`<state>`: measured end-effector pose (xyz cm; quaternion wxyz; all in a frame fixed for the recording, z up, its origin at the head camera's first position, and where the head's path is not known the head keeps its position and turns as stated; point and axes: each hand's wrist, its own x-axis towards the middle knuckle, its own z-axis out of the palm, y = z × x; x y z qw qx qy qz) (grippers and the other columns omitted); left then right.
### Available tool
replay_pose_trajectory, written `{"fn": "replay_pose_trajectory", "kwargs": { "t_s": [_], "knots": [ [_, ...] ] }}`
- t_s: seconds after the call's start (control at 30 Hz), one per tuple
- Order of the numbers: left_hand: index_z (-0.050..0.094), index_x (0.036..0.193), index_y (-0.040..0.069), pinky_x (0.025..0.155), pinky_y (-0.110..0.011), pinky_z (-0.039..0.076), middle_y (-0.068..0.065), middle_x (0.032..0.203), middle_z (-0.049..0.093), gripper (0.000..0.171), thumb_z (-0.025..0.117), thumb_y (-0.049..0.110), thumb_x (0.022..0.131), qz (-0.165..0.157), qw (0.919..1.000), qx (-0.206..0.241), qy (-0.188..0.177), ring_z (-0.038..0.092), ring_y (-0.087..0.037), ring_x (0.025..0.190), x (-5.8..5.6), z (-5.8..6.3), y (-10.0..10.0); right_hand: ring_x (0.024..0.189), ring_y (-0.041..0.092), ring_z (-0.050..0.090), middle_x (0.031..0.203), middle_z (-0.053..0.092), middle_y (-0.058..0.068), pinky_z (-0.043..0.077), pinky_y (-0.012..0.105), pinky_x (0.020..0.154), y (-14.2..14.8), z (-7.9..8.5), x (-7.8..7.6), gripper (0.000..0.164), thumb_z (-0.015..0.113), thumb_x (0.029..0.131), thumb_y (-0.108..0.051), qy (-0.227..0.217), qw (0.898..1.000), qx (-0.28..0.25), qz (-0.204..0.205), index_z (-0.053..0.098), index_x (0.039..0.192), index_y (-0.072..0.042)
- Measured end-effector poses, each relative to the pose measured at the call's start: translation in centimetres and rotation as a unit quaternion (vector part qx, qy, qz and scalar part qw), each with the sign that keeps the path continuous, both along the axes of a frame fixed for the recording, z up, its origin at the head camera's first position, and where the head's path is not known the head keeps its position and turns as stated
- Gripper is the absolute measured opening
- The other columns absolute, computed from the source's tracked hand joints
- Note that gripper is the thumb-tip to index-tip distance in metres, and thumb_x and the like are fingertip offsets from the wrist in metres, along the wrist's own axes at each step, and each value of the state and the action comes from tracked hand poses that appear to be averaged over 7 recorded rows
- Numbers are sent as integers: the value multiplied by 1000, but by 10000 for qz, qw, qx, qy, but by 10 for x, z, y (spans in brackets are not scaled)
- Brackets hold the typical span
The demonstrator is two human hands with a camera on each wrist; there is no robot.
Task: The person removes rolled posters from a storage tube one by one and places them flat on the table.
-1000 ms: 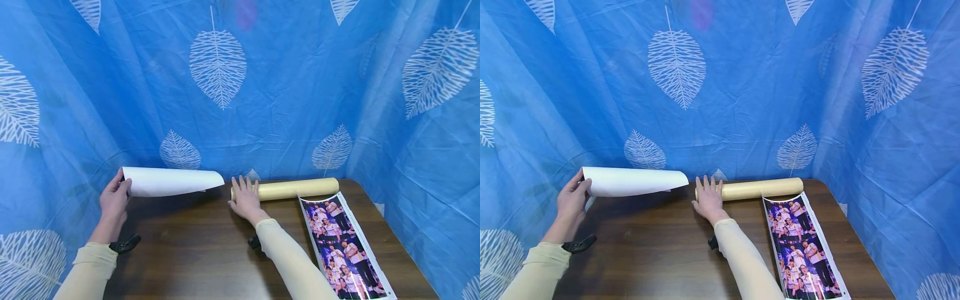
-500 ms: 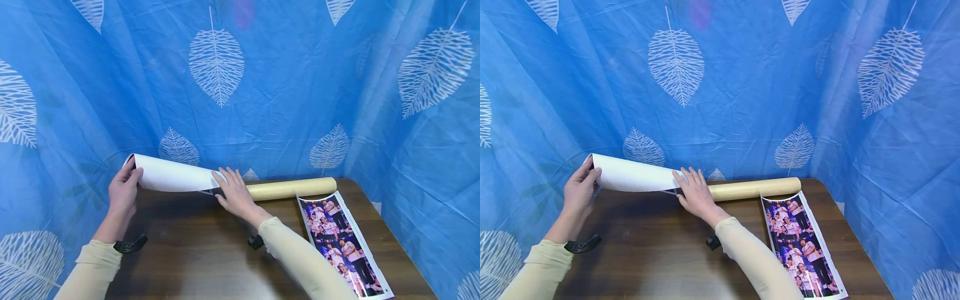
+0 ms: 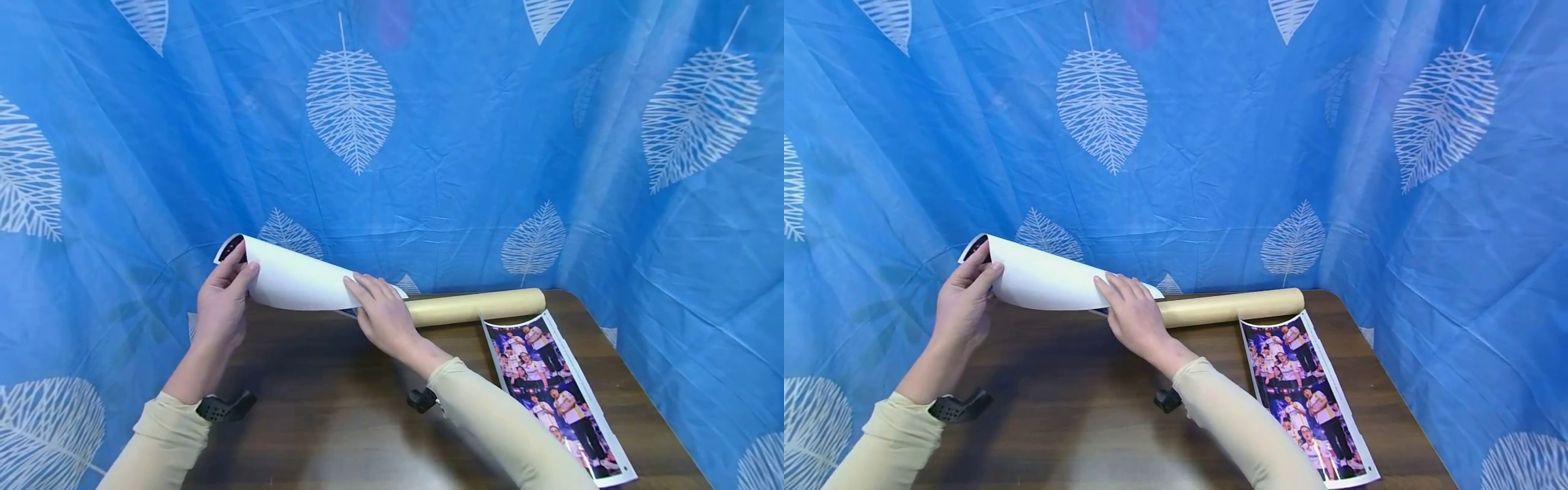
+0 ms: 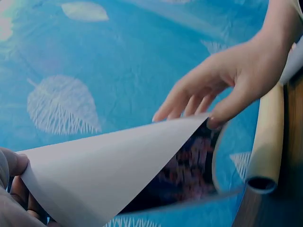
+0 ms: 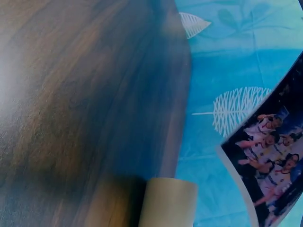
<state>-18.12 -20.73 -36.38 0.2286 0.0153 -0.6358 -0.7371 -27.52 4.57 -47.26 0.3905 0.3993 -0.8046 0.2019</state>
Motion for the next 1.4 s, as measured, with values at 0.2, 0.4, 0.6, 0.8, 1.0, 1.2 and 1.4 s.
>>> {"fn": "replay_pose_trajectory", "kwargs": {
  "t_s": [0.2,0.4,0.6,0.8,1.0,1.2,1.4],
  "knots": [
    [44,156,28,114,-57,35,1,127,52,58,64,25,102,-600,9981,-97,-21,44,-20,131,6,1,17,119,24,64,135,66,5,54,39,98,14,-2,5,53,63,89,0,195,9984,-528,28,62,141,-11],
    [38,160,25,107,-36,47,-6,132,53,59,60,27,105,-787,9926,-927,3,49,-19,127,1,-4,31,85,20,72,123,73,2,58,35,63,32,-3,14,43,60,95,2,-325,9939,-1051,-66,70,133,-15],
    [31,162,19,98,-31,51,-14,134,60,62,55,33,107,-628,9566,-2839,164,58,-23,120,-16,-30,36,58,18,56,116,75,1,46,36,54,49,-4,21,33,58,100,-9,-2187,9582,-1803,-395,75,126,-21],
    [53,150,11,104,-58,41,-17,136,59,56,71,17,98,-39,8614,-5037,655,46,-37,129,-26,-72,43,89,18,69,117,75,0,56,41,82,71,-13,26,27,58,104,-17,-3685,8964,-2435,-385,75,125,-16],
    [64,141,14,108,-65,38,-17,150,50,53,79,15,90,-119,7889,-6106,680,38,-44,141,-26,-108,52,92,21,71,104,77,9,58,44,85,93,-31,37,25,59,103,-12,-4457,8525,-2725,-205,74,122,-5],
    [55,149,16,90,-49,57,-13,162,36,59,69,1,94,-1165,8200,-5603,-111,52,-37,133,-21,-130,60,81,21,72,101,76,12,61,41,73,113,-47,54,26,57,104,-8,-5055,8157,-2813,52,68,126,-1],
    [56,147,9,98,-51,53,-17,161,36,55,66,-4,95,-1989,8129,-5462,-373,49,-41,136,-13,-152,63,99,30,71,121,69,20,61,38,75,127,-63,74,40,51,101,4,-5219,8258,-2137,103,53,140,-2]
  ]
}}
